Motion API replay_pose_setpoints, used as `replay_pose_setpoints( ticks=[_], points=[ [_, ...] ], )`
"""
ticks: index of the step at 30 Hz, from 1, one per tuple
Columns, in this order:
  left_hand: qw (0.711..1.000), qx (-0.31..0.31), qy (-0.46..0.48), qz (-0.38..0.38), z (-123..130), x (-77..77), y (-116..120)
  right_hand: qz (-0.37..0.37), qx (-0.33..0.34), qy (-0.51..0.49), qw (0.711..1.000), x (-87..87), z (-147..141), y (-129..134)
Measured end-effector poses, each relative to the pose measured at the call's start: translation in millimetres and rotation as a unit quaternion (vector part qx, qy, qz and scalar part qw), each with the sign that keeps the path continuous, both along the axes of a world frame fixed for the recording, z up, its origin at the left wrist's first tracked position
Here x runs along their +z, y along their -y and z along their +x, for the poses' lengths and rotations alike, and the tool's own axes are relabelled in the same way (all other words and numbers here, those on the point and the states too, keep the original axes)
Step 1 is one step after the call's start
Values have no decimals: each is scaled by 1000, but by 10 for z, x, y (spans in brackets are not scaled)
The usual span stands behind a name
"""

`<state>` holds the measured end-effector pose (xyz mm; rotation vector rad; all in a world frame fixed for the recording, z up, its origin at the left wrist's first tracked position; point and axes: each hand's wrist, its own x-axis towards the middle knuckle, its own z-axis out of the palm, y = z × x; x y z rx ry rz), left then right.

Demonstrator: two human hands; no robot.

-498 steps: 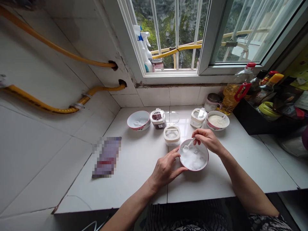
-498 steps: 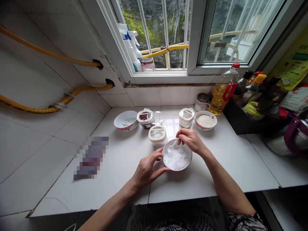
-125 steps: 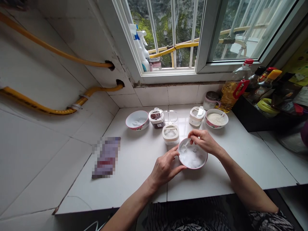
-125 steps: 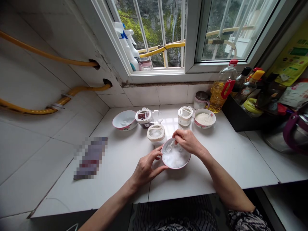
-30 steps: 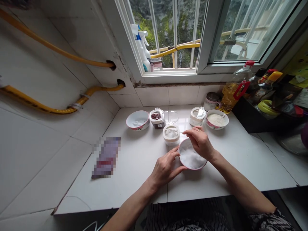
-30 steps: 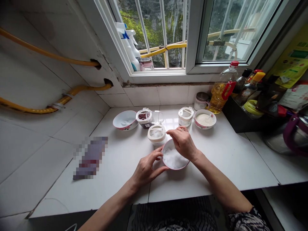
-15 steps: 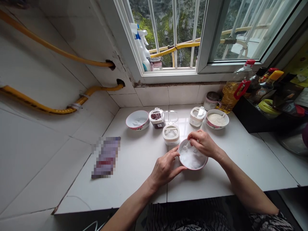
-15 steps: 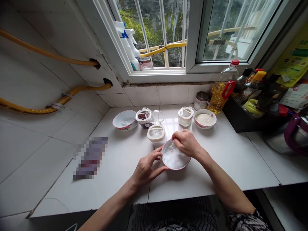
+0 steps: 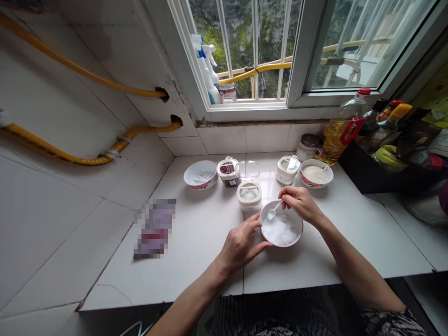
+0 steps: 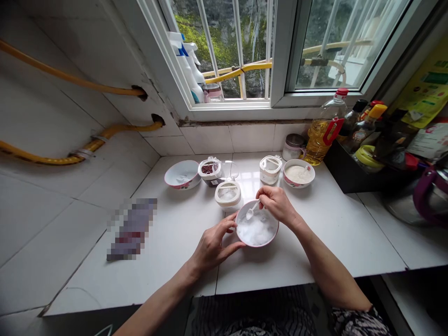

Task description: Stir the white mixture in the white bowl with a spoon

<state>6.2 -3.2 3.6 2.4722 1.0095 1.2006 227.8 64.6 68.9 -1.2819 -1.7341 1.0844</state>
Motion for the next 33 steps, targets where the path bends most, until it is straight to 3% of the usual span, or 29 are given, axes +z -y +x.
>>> replay_pose_setpoints(
  ticks=[9,13,19,22,27,33],
  points=[
    [1000,-2,2,-4,-4,-4,-3,18,-29,41,999,-33,-4,-30],
    [1000,0,0,0,1,-8,-4,18,-12,39,999,-46,10,-38],
    [1000,3,-1,5,0,-11,-1,128,40,125,983,-53,-102,29],
    [1000,3,1,5,-2,-13,-1,98,57,102,988,-46,-128,56],
    [1000,1,4,-1,-4,-19,-1,14,14,17,1000,5,-44,32],
    [1000,0,4,-1,-4,-23,-2,4,-17,24,1000,18,-5,1]
  ],
)
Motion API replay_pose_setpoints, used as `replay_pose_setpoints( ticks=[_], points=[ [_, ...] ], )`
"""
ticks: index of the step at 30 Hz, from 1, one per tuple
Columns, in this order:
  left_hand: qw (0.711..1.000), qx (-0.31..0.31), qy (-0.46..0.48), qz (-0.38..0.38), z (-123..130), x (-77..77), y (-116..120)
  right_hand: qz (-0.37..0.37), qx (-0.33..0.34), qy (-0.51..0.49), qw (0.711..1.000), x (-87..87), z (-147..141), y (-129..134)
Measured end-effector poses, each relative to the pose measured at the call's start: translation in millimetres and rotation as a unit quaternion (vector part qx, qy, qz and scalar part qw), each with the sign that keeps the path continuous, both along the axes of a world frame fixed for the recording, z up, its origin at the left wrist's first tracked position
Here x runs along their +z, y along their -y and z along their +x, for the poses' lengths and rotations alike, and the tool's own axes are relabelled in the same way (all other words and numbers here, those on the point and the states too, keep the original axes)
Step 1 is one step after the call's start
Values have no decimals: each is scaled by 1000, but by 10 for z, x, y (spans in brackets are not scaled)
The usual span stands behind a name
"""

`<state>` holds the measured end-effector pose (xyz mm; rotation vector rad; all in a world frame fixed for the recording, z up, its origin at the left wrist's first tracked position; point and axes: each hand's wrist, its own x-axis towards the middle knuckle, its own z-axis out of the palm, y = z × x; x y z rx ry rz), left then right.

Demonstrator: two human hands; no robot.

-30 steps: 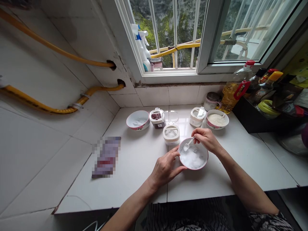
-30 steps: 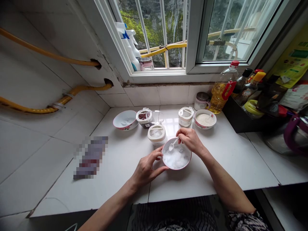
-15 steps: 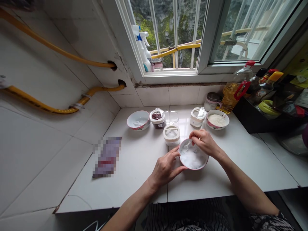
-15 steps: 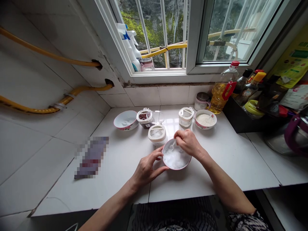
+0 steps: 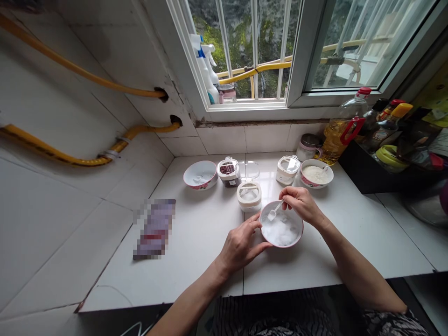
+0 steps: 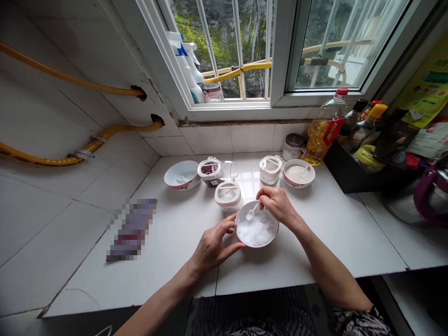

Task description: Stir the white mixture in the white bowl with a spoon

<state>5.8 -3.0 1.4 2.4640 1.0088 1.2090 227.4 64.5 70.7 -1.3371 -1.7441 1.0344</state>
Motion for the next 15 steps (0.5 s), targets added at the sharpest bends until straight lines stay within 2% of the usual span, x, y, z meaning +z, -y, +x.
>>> replay_pose_setpoints(
  ticks=[5,11,15],
  points=[
    [1000,-2,3,-4,6,-7,0,-39,-5,-41,998,-17,-24,-5],
    [1000,-3,7,-8,4,4,3,-101,-5,-136,986,-16,2,-66],
    [1000,-2,5,-3,7,13,-2,-94,-16,-186,978,11,17,-93]
  ],
)
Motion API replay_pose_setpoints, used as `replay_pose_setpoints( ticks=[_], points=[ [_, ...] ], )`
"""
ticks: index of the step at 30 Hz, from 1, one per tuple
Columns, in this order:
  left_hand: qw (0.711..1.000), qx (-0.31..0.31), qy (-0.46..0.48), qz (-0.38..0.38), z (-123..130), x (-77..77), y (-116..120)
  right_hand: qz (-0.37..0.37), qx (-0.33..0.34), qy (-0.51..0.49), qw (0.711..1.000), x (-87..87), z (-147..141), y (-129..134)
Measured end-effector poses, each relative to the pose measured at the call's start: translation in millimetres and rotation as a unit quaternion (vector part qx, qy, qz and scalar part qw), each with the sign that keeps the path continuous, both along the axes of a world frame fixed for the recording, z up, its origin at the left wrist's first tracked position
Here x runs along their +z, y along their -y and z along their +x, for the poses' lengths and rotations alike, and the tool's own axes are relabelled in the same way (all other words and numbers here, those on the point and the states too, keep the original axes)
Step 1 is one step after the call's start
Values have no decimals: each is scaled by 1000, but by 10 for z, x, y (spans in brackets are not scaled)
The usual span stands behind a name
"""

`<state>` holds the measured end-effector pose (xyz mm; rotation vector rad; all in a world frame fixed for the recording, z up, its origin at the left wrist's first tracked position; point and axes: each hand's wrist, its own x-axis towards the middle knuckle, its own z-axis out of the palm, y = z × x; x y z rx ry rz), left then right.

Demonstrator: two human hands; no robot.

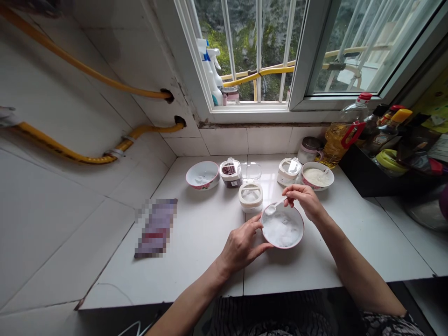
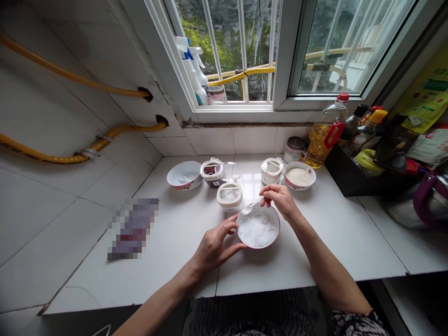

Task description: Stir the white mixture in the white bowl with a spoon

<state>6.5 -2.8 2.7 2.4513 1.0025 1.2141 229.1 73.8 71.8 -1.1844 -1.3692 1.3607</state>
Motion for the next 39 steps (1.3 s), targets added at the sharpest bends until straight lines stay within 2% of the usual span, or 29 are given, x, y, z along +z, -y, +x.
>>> replay_pose_setpoints(
  ticks=[3,6,8,10,12,13,15,17,19,21,23,26,29,33,36,39],
  points=[
    [1000,0,-2,6,-1,-3,-4,67,-36,-12,997,17,-66,40],
    [1000,1,-2,6,-5,-6,-4,183,-76,32,980,-4,-191,113],
    [1000,2,-2,4,-8,-5,-2,289,-74,108,948,-38,-270,152],
    [1000,1,-4,3,-8,-2,0,391,-40,187,900,-70,-316,174],
    [1000,1,-6,3,-6,1,2,446,-11,233,864,-76,-315,187],
    [1000,1,-7,4,-4,1,2,453,-10,239,859,-66,-296,193],
    [1000,2,-8,4,-2,-2,3,429,-31,229,873,-20,-228,207],
    [1000,2,-9,2,-1,-6,3,369,-59,209,904,38,-140,217],
    [1000,2,-7,0,-3,-10,3,313,-23,207,927,77,-64,214],
    [1000,2,-6,-2,-6,-12,4,289,31,232,928,75,-27,199],
    [1000,3,-8,-4,-8,-10,6,292,68,264,917,33,-35,180],
    [1000,4,-9,-8,-11,0,9,305,91,289,903,-57,-99,170],
    [1000,2,-7,-9,-13,13,13,301,105,292,902,-103,-157,184],
    [1000,1,-8,-7,-12,25,17,246,90,252,932,-61,-156,197],
    [1000,-2,-11,-10,-12,26,16,173,77,178,966,-6,-114,183],
    [1000,-1,-11,-13,-14,19,12,104,65,115,986,27,-76,158]
  ],
)
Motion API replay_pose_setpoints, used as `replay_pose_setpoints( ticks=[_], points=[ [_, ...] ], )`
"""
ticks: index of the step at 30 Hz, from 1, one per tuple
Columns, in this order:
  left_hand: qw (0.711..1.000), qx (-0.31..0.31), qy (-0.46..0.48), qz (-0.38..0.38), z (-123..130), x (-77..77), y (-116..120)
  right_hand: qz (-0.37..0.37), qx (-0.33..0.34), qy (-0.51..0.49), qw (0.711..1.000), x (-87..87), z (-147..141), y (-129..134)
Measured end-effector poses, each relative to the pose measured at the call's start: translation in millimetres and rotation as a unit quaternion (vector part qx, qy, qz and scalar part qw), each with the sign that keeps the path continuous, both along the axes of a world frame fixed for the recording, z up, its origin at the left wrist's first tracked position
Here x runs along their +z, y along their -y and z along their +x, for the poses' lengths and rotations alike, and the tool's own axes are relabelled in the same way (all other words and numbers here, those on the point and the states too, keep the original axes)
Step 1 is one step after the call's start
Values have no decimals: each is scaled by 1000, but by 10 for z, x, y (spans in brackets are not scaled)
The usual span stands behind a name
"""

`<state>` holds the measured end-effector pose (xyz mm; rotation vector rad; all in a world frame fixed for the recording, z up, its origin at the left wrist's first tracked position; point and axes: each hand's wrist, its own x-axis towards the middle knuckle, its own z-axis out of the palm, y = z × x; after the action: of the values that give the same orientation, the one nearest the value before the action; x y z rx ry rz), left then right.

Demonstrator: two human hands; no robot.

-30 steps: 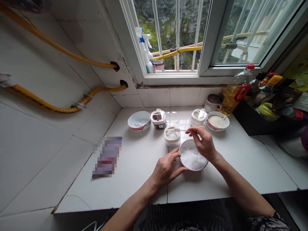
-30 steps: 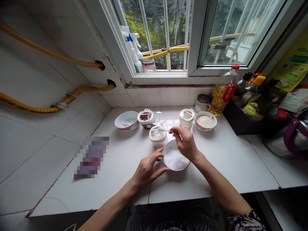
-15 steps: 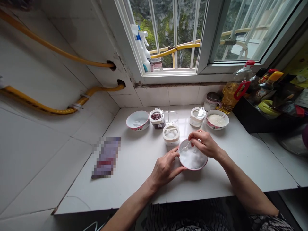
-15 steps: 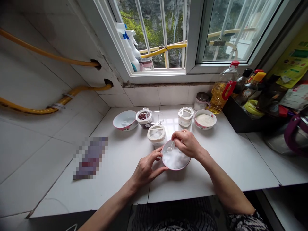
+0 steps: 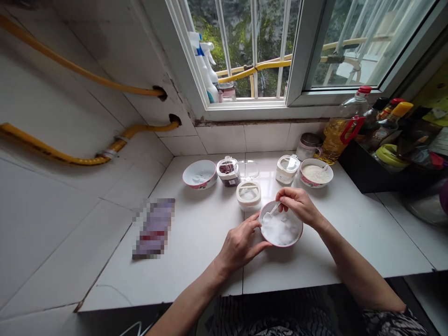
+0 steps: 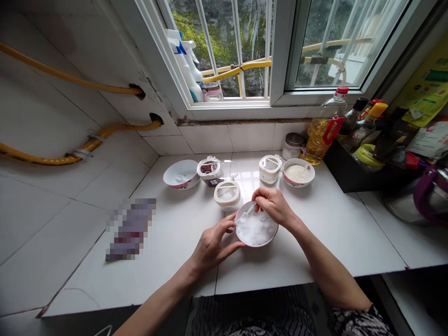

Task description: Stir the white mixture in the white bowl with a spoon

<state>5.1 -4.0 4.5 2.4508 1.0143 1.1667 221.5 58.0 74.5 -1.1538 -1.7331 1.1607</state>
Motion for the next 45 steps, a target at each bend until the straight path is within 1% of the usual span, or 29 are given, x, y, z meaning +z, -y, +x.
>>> replay_pose_setpoints(
  ticks=[3,9,13,16,18,21,23,25,26,27,29,30,31,32,33,34,36,38,39,42,45],
  points=[
    [1000,-1,1,-2,-1,-6,-3,-31,-17,-34,999,7,16,-26],
    [1000,2,4,5,7,-4,-3,-73,-39,-55,995,-31,25,-82],
    [1000,4,1,7,7,-7,-5,-114,-47,-110,986,-56,58,-137],
    [1000,2,4,10,7,-13,-8,-120,-56,-141,981,-68,65,-170],
    [1000,0,7,12,10,-19,-10,-101,-67,-155,980,-73,39,-169],
    [1000,1,6,16,15,-26,-14,-27,-96,-166,981,-74,-51,-120],
    [1000,3,5,18,16,-31,-16,52,-116,-149,981,-78,-125,-69],
    [1000,2,5,22,16,-33,-16,156,-123,-88,976,-90,-188,-28],
    [1000,2,5,23,15,-33,-16,217,-113,-42,969,-100,-210,-16],
    [1000,1,6,24,15,-33,-15,280,-96,7,955,-111,-226,-11],
    [1000,1,8,24,15,-31,-13,391,-50,88,915,-125,-237,-14],
    [1000,1,8,24,15,-30,-13,428,-31,110,896,-124,-232,-17],
    [1000,2,9,22,14,-29,-12,450,-23,117,885,-116,-220,-19],
    [1000,3,8,20,13,-28,-12,456,-25,113,882,-100,-200,-17],
    [1000,3,6,19,12,-29,-12,449,-33,102,887,-79,-171,-12],
    [1000,3,4,18,11,-30,-13,431,-43,86,897,-54,-136,-5],
    [1000,3,3,19,9,-34,-14,371,-64,62,924,-13,-51,4],
    [1000,3,3,18,9,-39,-15,318,-45,88,943,-1,33,-4],
    [1000,4,3,17,9,-40,-15,299,-32,114,947,-11,65,-15],
    [1000,4,4,13,10,-37,-13,283,-10,190,940,-82,101,-53],
    [1000,2,2,10,6,-29,-9,292,3,222,930,-155,57,-62]
  ],
)
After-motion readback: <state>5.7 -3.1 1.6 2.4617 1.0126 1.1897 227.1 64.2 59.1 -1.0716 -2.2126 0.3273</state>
